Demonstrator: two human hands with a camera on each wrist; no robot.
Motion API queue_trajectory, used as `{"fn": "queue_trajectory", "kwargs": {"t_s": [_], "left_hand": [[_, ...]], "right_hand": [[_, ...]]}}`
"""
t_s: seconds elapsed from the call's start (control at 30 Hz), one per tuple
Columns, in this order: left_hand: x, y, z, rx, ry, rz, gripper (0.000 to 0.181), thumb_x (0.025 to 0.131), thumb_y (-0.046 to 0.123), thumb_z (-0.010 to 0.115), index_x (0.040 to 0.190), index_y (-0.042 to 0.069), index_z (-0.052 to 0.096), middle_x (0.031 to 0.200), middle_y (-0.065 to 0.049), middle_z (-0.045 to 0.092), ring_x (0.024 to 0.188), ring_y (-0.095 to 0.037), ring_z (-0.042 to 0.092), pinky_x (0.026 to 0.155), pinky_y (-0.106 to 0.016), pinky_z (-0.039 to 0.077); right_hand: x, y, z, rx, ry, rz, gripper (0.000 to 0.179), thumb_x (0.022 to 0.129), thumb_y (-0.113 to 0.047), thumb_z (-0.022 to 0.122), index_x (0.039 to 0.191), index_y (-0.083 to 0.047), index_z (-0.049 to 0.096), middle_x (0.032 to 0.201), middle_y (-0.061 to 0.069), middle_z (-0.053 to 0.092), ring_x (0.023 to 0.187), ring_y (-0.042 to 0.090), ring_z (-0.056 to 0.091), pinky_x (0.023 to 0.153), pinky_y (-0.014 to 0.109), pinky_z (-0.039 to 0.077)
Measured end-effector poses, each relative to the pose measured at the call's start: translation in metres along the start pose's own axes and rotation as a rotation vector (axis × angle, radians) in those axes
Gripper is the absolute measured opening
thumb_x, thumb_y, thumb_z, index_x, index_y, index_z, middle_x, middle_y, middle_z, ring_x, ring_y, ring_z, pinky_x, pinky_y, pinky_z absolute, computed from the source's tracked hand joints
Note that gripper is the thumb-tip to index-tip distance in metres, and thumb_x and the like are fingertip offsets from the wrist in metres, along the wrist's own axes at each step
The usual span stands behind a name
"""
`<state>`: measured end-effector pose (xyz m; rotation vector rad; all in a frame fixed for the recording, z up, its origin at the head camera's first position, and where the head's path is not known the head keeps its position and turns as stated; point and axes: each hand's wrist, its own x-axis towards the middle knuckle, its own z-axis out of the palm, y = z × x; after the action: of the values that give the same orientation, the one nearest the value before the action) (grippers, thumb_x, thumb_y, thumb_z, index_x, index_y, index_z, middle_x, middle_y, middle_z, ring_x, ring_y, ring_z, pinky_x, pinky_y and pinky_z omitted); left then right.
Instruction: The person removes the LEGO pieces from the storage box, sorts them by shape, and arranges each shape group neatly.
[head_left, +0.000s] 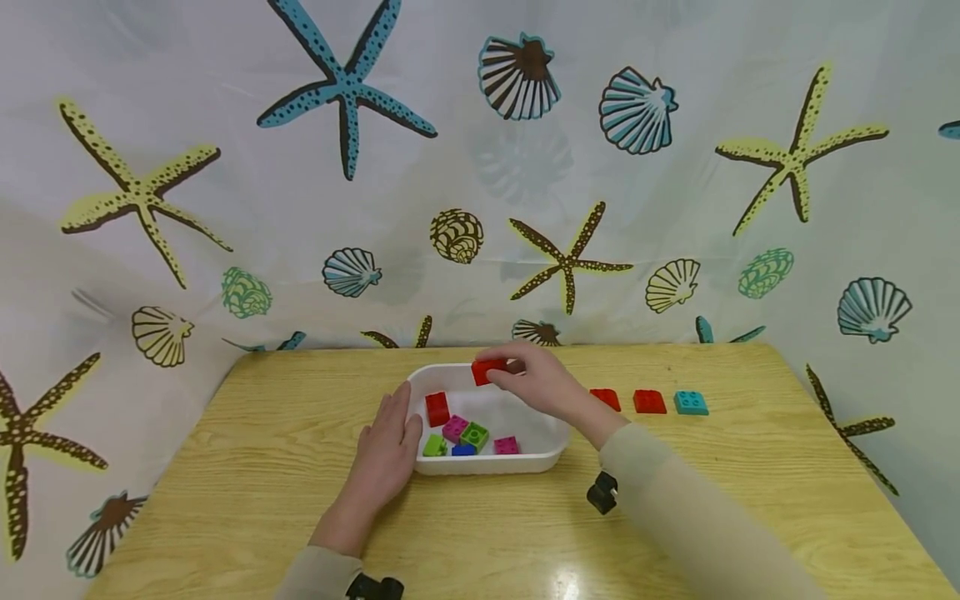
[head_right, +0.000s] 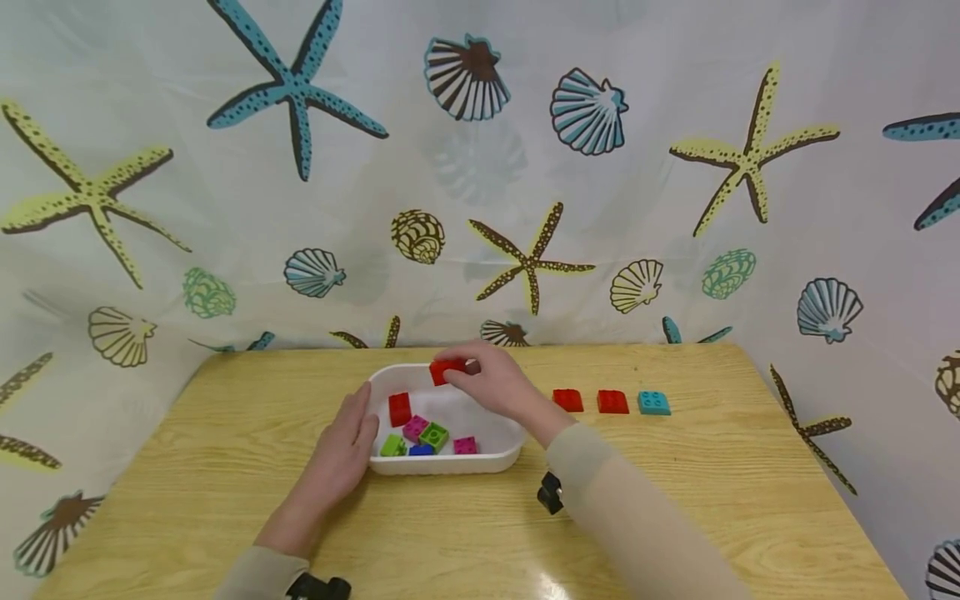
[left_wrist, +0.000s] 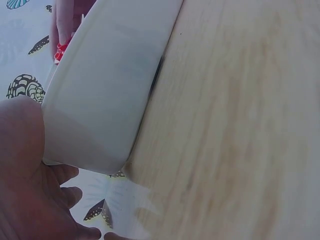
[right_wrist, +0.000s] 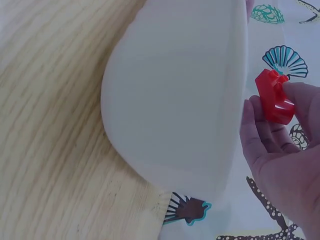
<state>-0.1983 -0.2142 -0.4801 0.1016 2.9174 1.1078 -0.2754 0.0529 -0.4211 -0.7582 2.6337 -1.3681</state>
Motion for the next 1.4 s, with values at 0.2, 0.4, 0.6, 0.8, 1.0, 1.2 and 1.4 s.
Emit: {"fn": "queue_trajectory", "kwargs": {"t_s": [0.2,0.4,0.6,0.8,1.0,1.2,1.4], "left_hand": [[-0.002,0.001,0.000,-0.006,0.002,-0.008,0.066,0.120,0.032,0.034,0.177,0.005,0.013,0.184,-0.017,0.014,0.169,-0.043,0.004,0.130,-0.074,0.004],[-0.002,0.000,0.000,-0.002,-0.007,-0.020,0.067,0.120,0.033,0.034,0.178,0.008,0.010,0.184,-0.015,0.012,0.170,-0.041,0.001,0.130,-0.072,0.002],[-0.002,0.000,0.000,0.003,-0.008,-0.025,0.068,0.120,0.034,0.033,0.178,0.009,0.009,0.185,-0.015,0.011,0.170,-0.042,0.001,0.131,-0.071,0.002],[-0.002,-0.001,0.001,0.001,-0.009,-0.024,0.068,0.120,0.033,0.034,0.178,0.008,0.009,0.184,-0.016,0.011,0.170,-0.042,0.001,0.130,-0.071,0.002],[-0.002,-0.001,0.000,0.002,-0.011,-0.025,0.068,0.120,0.033,0.033,0.178,0.008,0.009,0.185,-0.016,0.011,0.170,-0.041,0.001,0.131,-0.071,0.002],[-0.001,0.000,0.000,-0.001,-0.013,-0.021,0.068,0.120,0.033,0.033,0.178,0.008,0.008,0.185,-0.015,0.011,0.170,-0.041,0.001,0.130,-0.071,0.002],[-0.001,0.002,0.000,0.002,-0.015,-0.020,0.068,0.120,0.033,0.033,0.178,0.009,0.009,0.185,-0.016,0.011,0.170,-0.042,0.002,0.130,-0.072,0.003]], "right_hand": [[-0.008,0.005,-0.011,0.010,0.021,-0.009,0.034,0.109,-0.016,0.072,0.143,-0.018,0.077,0.140,0.006,0.067,0.119,0.030,0.072,0.102,0.041,0.061],[-0.013,0.012,-0.021,0.120,0.029,0.014,0.034,0.111,-0.016,0.069,0.144,-0.014,0.075,0.142,0.010,0.059,0.112,0.041,0.076,0.097,0.043,0.064],[-0.019,0.019,-0.031,0.132,0.058,0.015,0.034,0.111,-0.015,0.068,0.145,-0.012,0.074,0.142,0.010,0.062,0.109,0.039,0.076,0.096,0.039,0.064],[-0.026,0.026,-0.042,0.229,0.066,0.000,0.033,0.113,-0.012,0.064,0.145,-0.006,0.072,0.142,0.015,0.061,0.114,0.045,0.074,0.098,0.041,0.063],[-0.034,0.034,-0.052,0.298,0.074,0.018,0.032,0.114,-0.009,0.061,0.143,-0.003,0.073,0.145,0.015,0.061,0.120,0.038,0.073,0.101,0.041,0.063],[-0.044,0.043,-0.063,0.220,0.099,0.082,0.035,0.108,-0.019,0.075,0.143,-0.017,0.075,0.152,0.007,0.060,0.129,0.035,0.069,0.108,0.048,0.059],[-0.057,0.051,-0.080,0.170,0.128,0.165,0.041,0.105,-0.018,0.079,0.146,-0.022,0.072,0.155,0.005,0.060,0.134,0.037,0.065,0.109,0.051,0.058]]}}
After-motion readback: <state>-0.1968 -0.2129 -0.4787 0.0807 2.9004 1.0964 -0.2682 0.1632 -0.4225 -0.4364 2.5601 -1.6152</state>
